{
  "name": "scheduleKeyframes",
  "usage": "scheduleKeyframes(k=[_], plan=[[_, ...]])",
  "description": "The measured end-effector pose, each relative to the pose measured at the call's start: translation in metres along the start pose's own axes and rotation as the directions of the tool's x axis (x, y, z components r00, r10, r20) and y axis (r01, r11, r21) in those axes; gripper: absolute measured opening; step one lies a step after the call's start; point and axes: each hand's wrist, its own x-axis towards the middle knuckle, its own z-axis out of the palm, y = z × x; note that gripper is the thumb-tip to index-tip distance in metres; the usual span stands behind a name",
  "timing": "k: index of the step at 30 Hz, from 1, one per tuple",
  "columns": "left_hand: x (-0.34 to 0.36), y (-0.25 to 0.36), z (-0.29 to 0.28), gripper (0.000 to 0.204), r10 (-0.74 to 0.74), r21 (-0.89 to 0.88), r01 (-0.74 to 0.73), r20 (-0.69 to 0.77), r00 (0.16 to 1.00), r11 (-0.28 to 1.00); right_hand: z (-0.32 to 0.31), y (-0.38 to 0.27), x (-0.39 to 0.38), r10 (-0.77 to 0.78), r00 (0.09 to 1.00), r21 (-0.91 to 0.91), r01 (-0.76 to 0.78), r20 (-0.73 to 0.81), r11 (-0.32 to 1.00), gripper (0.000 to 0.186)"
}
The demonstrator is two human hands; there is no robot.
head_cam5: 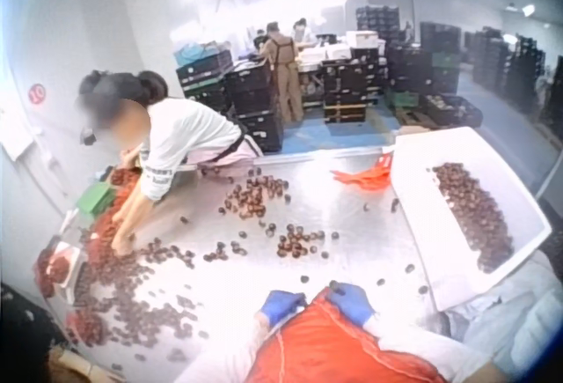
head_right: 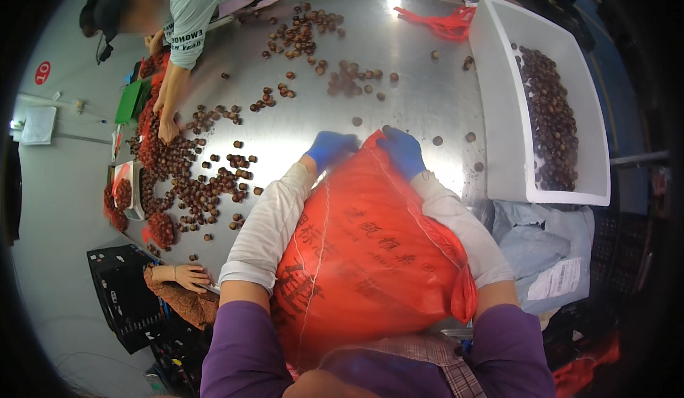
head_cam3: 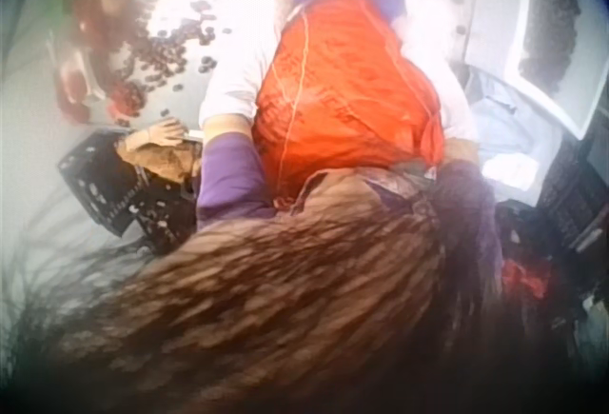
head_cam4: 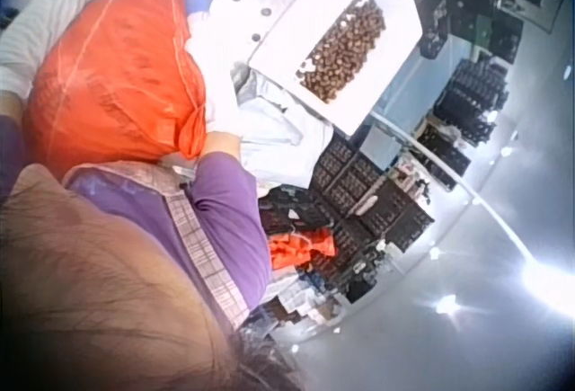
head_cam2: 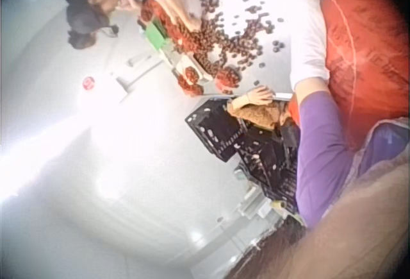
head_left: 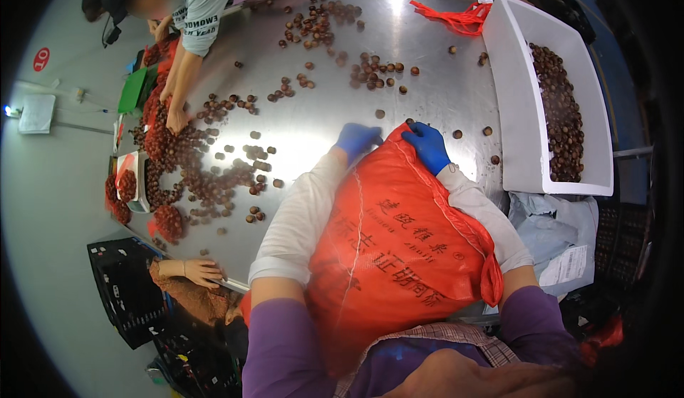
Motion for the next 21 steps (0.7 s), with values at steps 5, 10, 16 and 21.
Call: scheduleKeyframes(k=[5, 10, 16, 21], plan=[[0.003, 0.028, -0.010, 0.037, -0.287, -0.205, 0.320, 0.174, 0.942, 0.925, -0.002, -0.041, -0.012, 0.025, 0.999, 0.076, -0.023, -0.020, 0.997, 0.020], [0.004, 0.003, 0.008, 0.035, -0.048, -0.166, 0.071, 0.136, 0.990, 0.984, 0.002, -0.040, -0.013, 0.087, 0.994, 0.181, -0.075, -0.059, 0.981, 0.020], [-0.002, 0.023, -0.001, 0.026, 0.011, 0.068, -0.017, 0.087, 0.996, 0.998, 0.009, -0.027, -0.016, -0.015, 0.982, 0.090, 0.033, -0.190, 0.995, 0.020], [-0.010, 0.022, 0.002, 0.022, 0.072, -0.121, -0.071, 0.011, 0.997, 0.990, 0.013, -0.008, -0.007, 0.013, 0.988, 0.042, -0.006, -0.154, 0.999, 0.019]])
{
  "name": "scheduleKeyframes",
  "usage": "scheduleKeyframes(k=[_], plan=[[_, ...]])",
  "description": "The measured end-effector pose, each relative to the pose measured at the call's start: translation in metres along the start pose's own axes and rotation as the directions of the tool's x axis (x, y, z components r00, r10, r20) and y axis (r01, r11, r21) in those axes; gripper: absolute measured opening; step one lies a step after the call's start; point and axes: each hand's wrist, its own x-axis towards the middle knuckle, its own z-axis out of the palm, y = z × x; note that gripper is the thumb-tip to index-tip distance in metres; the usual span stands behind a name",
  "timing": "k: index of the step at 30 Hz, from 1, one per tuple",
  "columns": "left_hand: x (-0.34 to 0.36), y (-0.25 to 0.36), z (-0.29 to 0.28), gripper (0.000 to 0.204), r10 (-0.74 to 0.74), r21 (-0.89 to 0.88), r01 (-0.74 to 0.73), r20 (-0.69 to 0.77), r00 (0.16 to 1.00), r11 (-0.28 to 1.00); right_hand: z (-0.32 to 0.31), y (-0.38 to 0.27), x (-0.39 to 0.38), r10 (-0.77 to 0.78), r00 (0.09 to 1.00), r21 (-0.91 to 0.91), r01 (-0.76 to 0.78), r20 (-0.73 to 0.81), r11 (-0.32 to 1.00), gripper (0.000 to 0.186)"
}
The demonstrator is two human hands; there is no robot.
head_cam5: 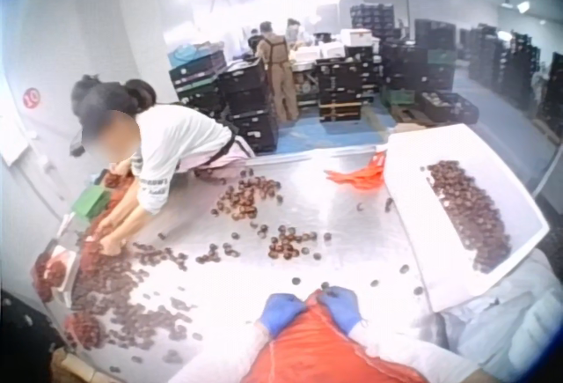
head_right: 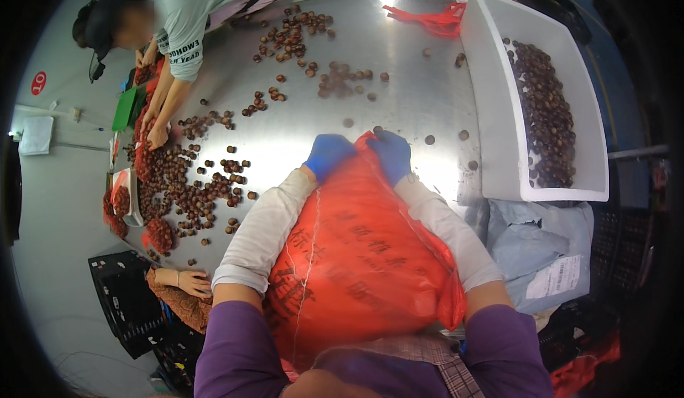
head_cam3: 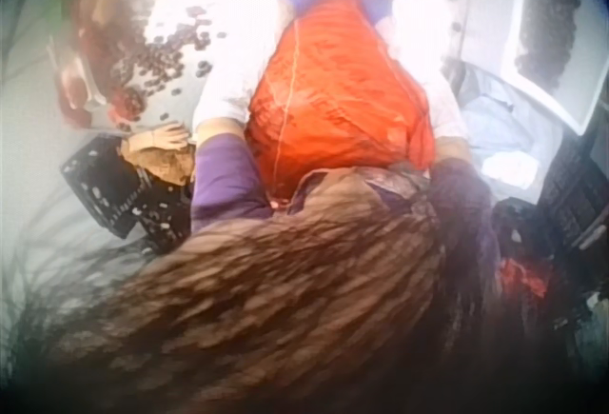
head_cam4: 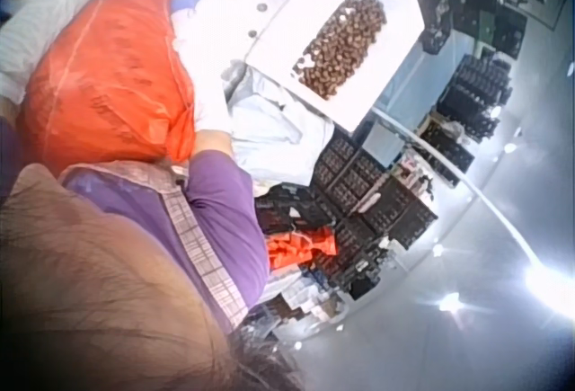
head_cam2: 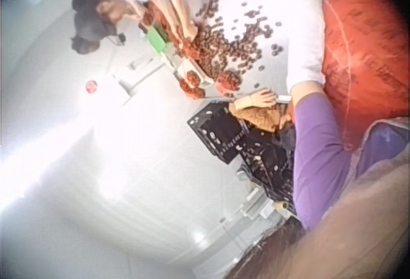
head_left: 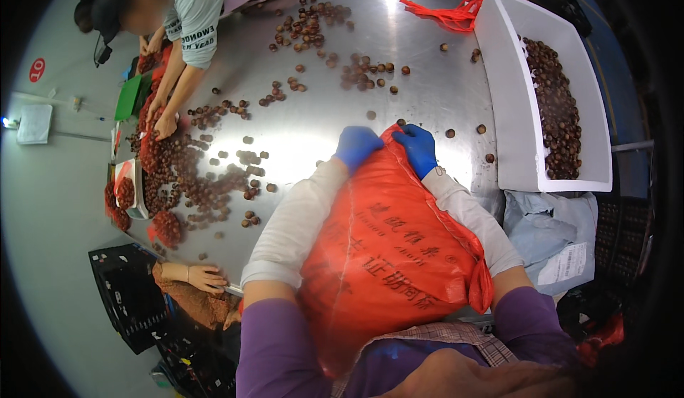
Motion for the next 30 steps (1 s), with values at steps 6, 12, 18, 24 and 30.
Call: scheduleKeyframes(k=[6, 12, 18, 24, 30], plan=[[-0.016, 0.018, -0.016, 0.017, -0.338, -0.508, 0.311, 0.041, 0.940, 0.803, -0.008, -0.031, -0.018, -0.127, 0.977, 0.005, 0.128, 0.170, 0.992, 0.019], [-0.021, 0.025, -0.033, 0.012, -0.352, -0.740, 0.444, 0.294, 0.889, 0.505, -0.035, -0.065, -0.034, -0.231, 0.811, -0.163, 0.369, 0.538, 0.915, 0.032], [-0.026, 0.033, -0.033, 0.010, -0.323, -0.816, 0.408, 0.289, 0.901, 0.410, -0.041, -0.039, -0.013, 0.049, 0.898, 0.360, -0.225, 0.436, 0.905, 0.020], [-0.027, 0.024, -0.027, 0.012, -0.366, -0.818, 0.403, 0.257, 0.894, 0.411, -0.018, -0.045, 0.031, -0.193, 0.839, -0.341, 0.402, 0.509, 0.850, 0.019], [-0.029, 0.027, -0.030, 0.015, -0.334, -0.780, 0.378, 0.230, 0.914, 0.499, -0.009, -0.060, 0.039, 0.032, 0.842, -0.450, 0.255, 0.538, 0.856, 0.017]])
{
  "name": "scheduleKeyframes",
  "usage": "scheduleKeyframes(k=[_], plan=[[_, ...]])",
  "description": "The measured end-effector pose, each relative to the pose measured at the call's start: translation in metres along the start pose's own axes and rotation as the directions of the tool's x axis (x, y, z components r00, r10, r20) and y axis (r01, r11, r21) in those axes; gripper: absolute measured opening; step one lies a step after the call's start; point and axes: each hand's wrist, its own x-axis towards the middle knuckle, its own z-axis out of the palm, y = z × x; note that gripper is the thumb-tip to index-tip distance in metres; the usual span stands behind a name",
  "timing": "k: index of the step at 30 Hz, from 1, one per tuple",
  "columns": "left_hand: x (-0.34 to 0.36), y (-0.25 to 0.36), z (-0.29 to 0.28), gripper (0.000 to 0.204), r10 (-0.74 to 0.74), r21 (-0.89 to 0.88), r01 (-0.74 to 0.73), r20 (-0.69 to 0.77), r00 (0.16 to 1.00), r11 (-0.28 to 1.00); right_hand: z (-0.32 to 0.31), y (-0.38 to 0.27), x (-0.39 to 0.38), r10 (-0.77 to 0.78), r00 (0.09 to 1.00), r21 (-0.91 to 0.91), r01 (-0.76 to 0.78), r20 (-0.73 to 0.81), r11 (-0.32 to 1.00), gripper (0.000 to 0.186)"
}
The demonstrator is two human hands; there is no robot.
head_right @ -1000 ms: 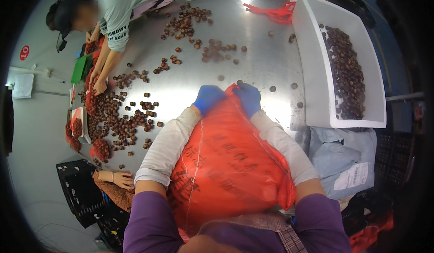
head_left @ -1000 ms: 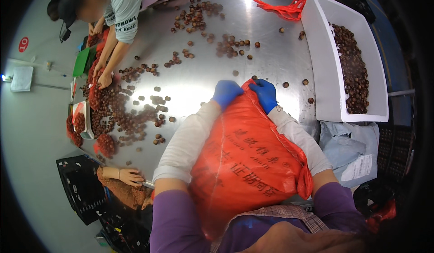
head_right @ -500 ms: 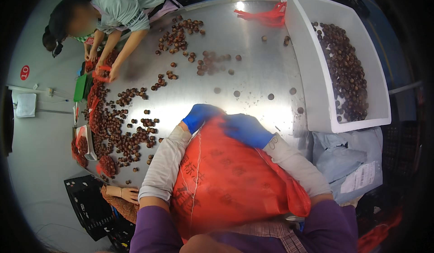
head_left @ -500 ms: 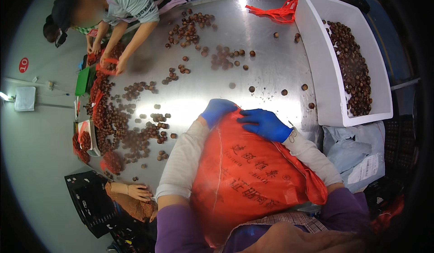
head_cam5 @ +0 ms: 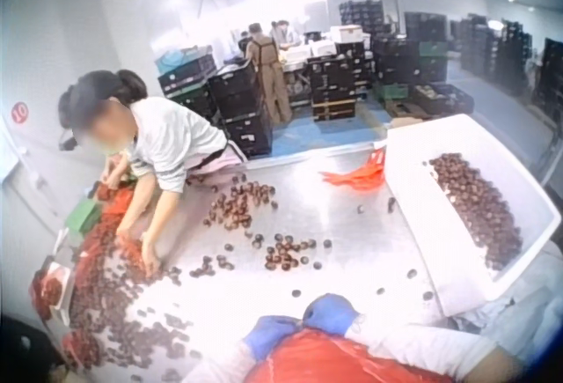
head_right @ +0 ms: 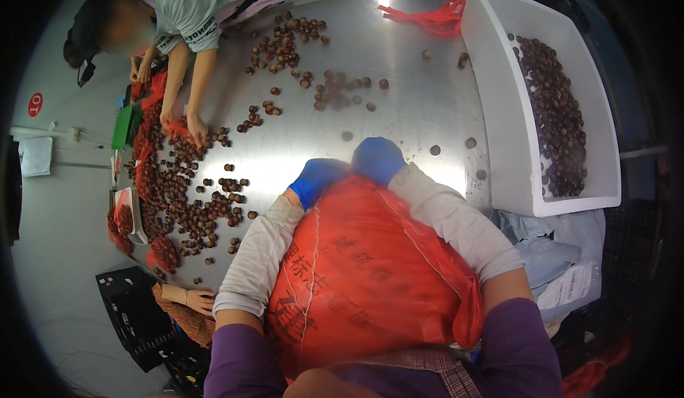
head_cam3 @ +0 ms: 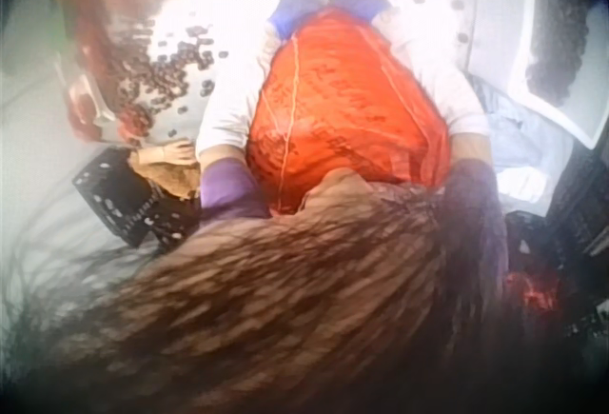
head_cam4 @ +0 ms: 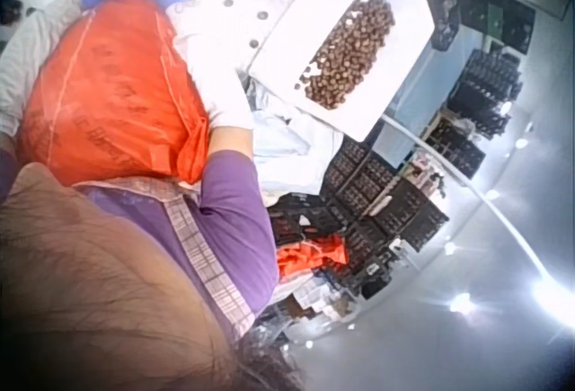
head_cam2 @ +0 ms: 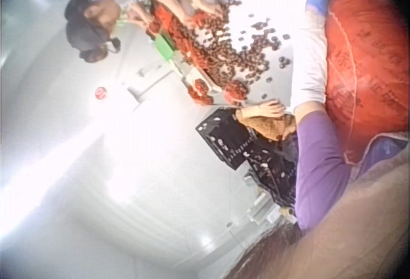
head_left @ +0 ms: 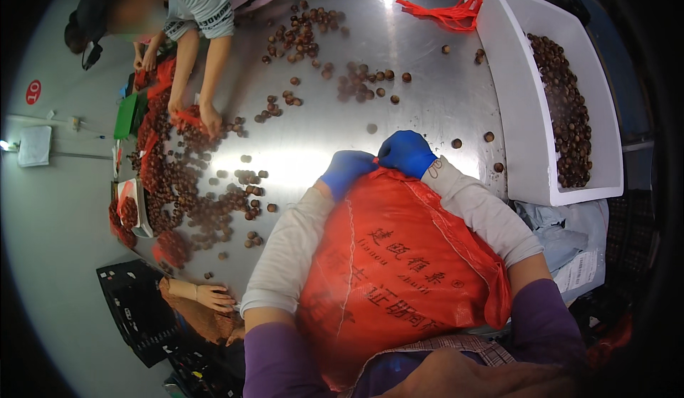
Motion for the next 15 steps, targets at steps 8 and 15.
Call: scheduleKeyframes(k=[8, 15], plan=[[0.012, -0.021, -0.009, 0.015, 0.077, 0.065, -0.078, 0.016, 0.997, 0.995, 0.007, -0.006, 0.002, 0.008, 1.000, -0.002, -0.008, -0.006, 1.000, 0.019], [0.013, -0.018, -0.007, 0.018, 0.028, -0.041, -0.027, 0.031, 0.999, 0.999, 0.027, 0.041, -0.002, -0.020, 0.985, 0.259, 0.064, -0.171, 0.964, 0.027]])
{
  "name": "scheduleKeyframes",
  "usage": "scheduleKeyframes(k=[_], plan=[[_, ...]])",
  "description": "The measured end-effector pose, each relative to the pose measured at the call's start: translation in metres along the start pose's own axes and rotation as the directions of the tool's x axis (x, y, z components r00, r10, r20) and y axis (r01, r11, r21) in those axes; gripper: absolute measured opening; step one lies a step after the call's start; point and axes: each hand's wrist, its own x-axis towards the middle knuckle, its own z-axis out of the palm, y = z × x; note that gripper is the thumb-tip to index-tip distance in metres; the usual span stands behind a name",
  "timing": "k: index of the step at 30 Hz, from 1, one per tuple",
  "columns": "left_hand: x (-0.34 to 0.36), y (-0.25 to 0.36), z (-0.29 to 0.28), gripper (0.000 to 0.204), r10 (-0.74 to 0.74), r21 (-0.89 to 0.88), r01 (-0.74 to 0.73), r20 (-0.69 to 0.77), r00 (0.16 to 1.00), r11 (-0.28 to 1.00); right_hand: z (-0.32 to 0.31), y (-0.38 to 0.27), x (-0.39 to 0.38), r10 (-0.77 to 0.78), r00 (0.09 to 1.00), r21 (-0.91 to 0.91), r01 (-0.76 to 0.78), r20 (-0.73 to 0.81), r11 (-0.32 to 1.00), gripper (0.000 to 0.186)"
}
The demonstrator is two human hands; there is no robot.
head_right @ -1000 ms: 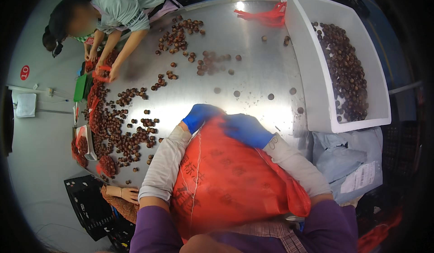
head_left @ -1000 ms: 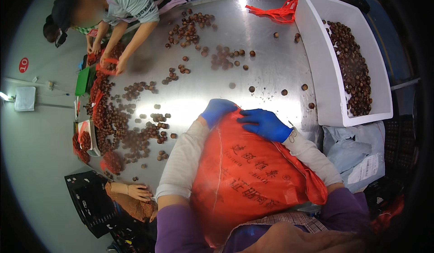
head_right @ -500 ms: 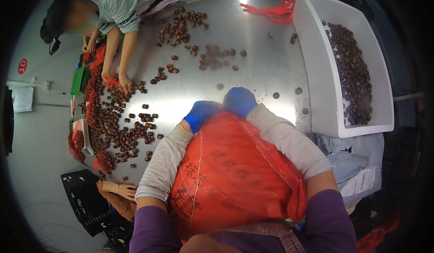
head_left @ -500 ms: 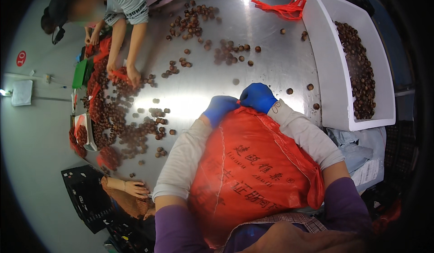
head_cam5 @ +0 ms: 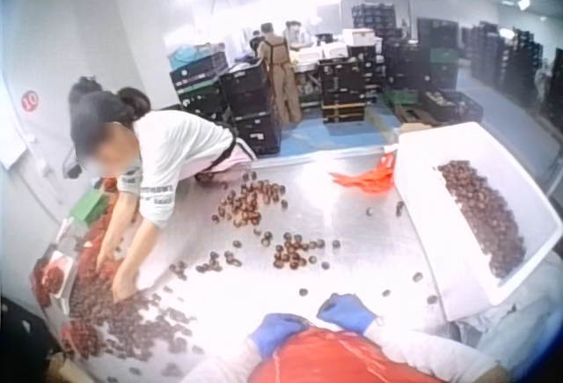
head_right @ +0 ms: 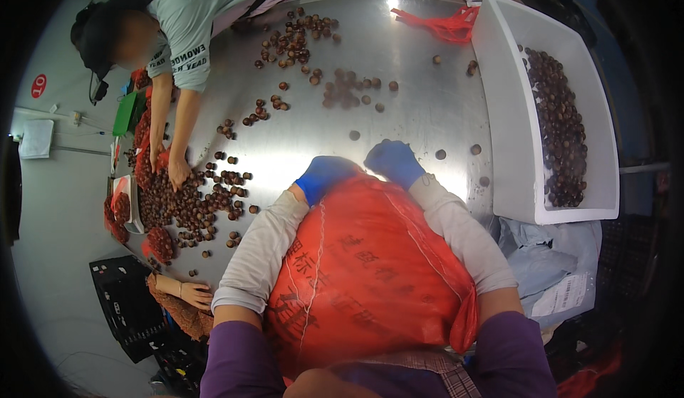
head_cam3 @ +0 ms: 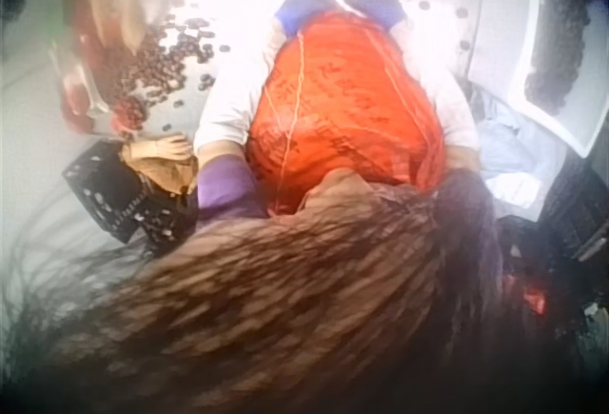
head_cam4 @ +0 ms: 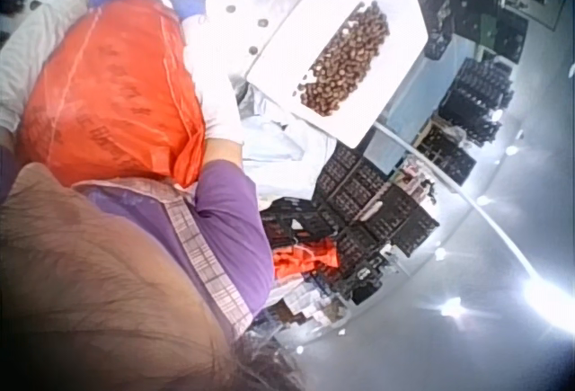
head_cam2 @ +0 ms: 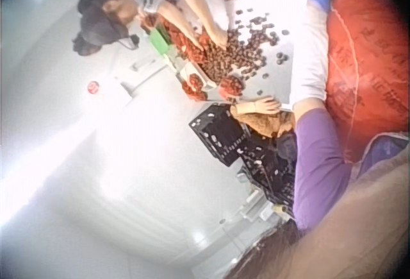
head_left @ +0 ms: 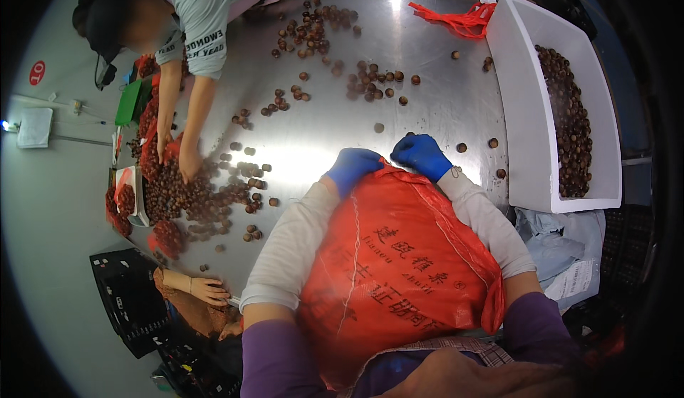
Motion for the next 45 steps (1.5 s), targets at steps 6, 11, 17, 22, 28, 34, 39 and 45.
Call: scheduleKeyframes(k=[6, 11, 17, 22, 28, 34, 39, 45], plan=[[-0.002, -0.001, -0.003, 0.015, 0.191, 0.347, -0.203, 0.069, 0.979, 0.916, -0.013, -0.030, 0.013, 0.064, 0.965, -0.194, -0.013, 0.256, 0.981, 0.023], [0.003, 0.000, -0.003, 0.016, -0.025, 0.009, 0.025, -0.011, 1.000, 1.000, 0.006, -0.027, 0.027, 0.105, 0.979, -0.320, -0.045, 0.172, 0.946, 0.021], [0.016, -0.005, -0.004, 0.015, 0.220, 0.867, -0.187, 0.092, 0.971, 0.461, 0.000, -0.040, 0.007, 0.089, 0.989, -0.129, -0.074, 0.115, 0.989, 0.028], [0.026, -0.021, -0.004, 0.012, 0.284, 0.813, -0.167, 0.002, 0.959, 0.557, 0.008, 0.009, -0.016, -0.275, 0.958, 0.124, 0.284, -0.085, 0.951, 0.008], [0.014, -0.016, -0.001, 0.016, 0.190, 0.497, -0.130, -0.072, 0.979, 0.858, -0.009, -0.010, 0.004, -0.148, 0.977, 0.080, 0.138, 0.152, 0.987, 0.021], [0.011, -0.007, 0.004, 0.013, 0.154, 0.462, -0.079, -0.126, 0.980, 0.883, -0.011, -0.029, 0.029, -0.047, 0.898, -0.410, 0.246, 0.437, 0.878, 0.028], [0.009, -0.002, 0.008, 0.018, 0.061, 0.287, -0.015, -0.153, 0.986, 0.958, -0.012, -0.017, 0.049, -0.237, 0.875, -0.355, 0.400, 0.423, 0.845, 0.027], [0.015, -0.010, 0.000, 0.021, 0.051, 0.392, 0.009, -0.141, 0.989, 0.920, -0.030, 0.010, 0.065, -0.153, 0.933, -0.180, 0.220, 0.326, 0.959, 0.017]])
